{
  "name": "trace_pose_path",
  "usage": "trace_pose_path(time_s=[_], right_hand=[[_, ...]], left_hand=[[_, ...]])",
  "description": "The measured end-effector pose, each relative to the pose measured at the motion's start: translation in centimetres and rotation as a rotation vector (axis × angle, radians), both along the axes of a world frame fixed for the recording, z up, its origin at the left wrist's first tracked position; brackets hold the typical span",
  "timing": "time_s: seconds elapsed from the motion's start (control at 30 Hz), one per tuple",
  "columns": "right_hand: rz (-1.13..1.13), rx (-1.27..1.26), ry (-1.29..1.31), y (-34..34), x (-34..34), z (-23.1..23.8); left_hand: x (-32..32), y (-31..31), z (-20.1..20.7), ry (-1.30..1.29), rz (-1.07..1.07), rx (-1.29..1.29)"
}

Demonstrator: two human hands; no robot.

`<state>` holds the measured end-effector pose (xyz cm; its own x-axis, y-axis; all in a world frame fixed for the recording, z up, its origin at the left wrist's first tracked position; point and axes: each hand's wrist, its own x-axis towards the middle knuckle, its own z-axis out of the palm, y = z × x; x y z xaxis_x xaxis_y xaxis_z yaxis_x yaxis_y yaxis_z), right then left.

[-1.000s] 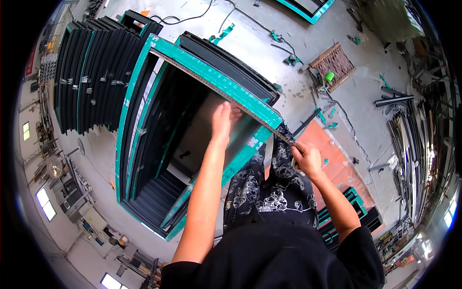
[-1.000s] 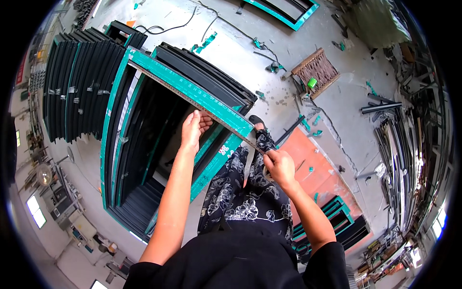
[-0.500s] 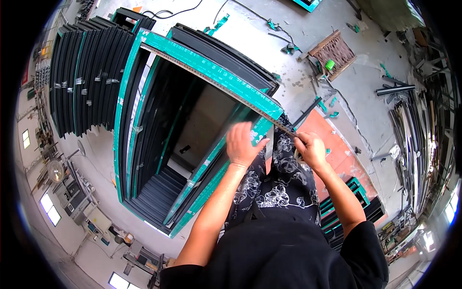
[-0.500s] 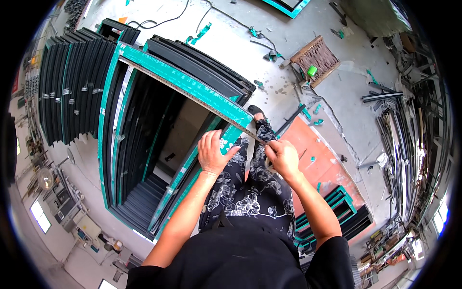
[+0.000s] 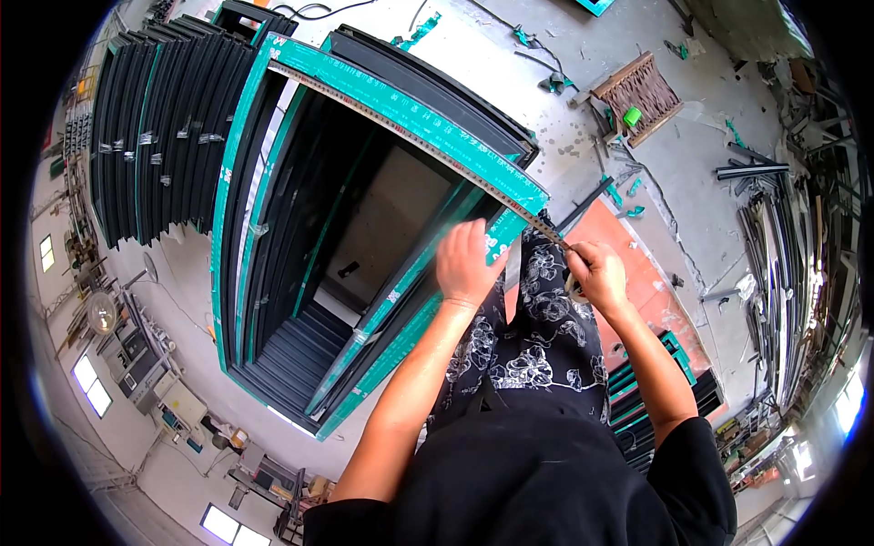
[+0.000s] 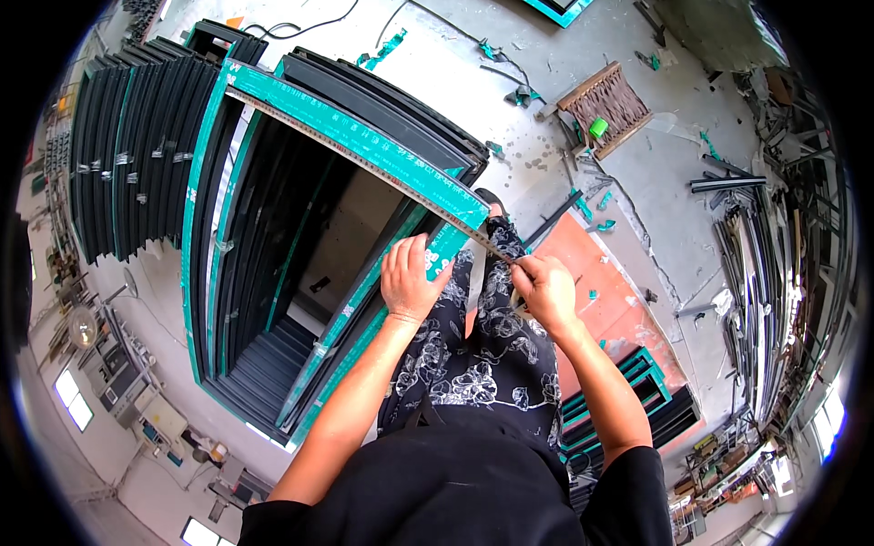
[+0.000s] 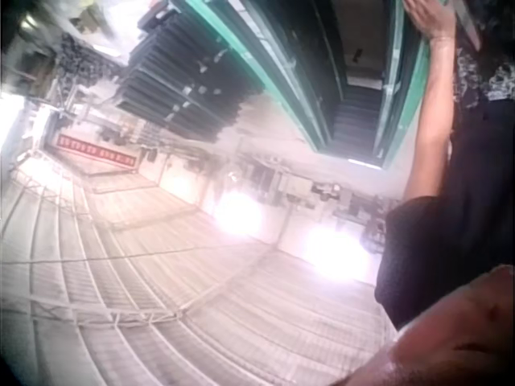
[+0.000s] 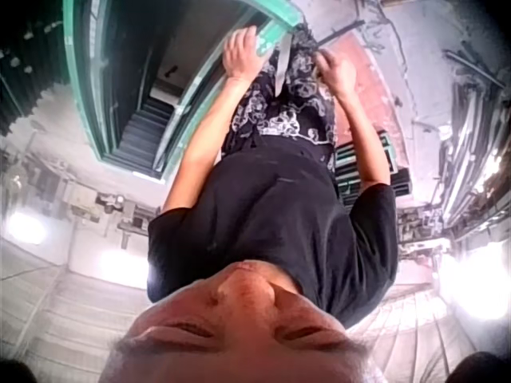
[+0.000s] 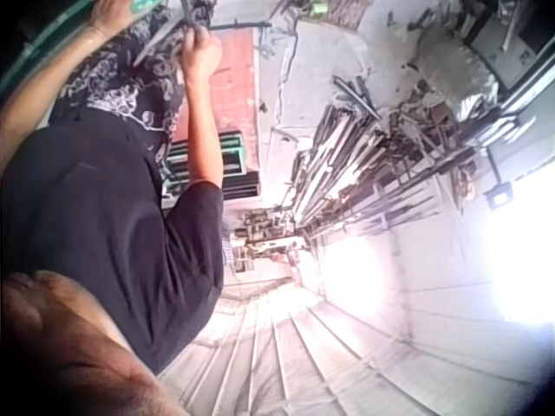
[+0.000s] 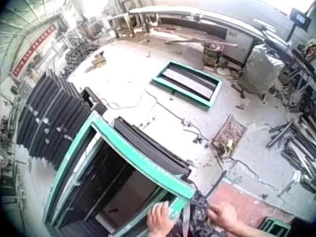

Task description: The person places window frames onto a stack and then uses a tape measure to measure the width. The person then uses a cutting machine to cut metal strips.

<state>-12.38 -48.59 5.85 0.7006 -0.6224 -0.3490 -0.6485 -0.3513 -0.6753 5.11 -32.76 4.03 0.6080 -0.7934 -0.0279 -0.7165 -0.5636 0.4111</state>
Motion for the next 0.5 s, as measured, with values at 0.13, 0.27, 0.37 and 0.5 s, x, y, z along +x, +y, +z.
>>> trace_pose_path(time_s=[0.13,0.27,0.37,0.5], right_hand=[[0.02,-0.018,0.024,0.1,-0.04,-0.11],[0.016,-0.013,0.021,0.1,0.0,-0.2],[0.023,-0.015,0.029,0.04,0.1,-0.22],[0.032,-0.009,0.031,-0.02,0.27,-0.19]], left_hand=[[0.0,0.1,-0.13,0.013,-0.007,-0.012],[0.04,0.26,-0.23,0.008,-0.005,-0.007],[0.08,0.33,-0.33,0.007,-0.005,-0.02],[0.1,0.35,-0.64,0.011,-0.003,-0.036]])
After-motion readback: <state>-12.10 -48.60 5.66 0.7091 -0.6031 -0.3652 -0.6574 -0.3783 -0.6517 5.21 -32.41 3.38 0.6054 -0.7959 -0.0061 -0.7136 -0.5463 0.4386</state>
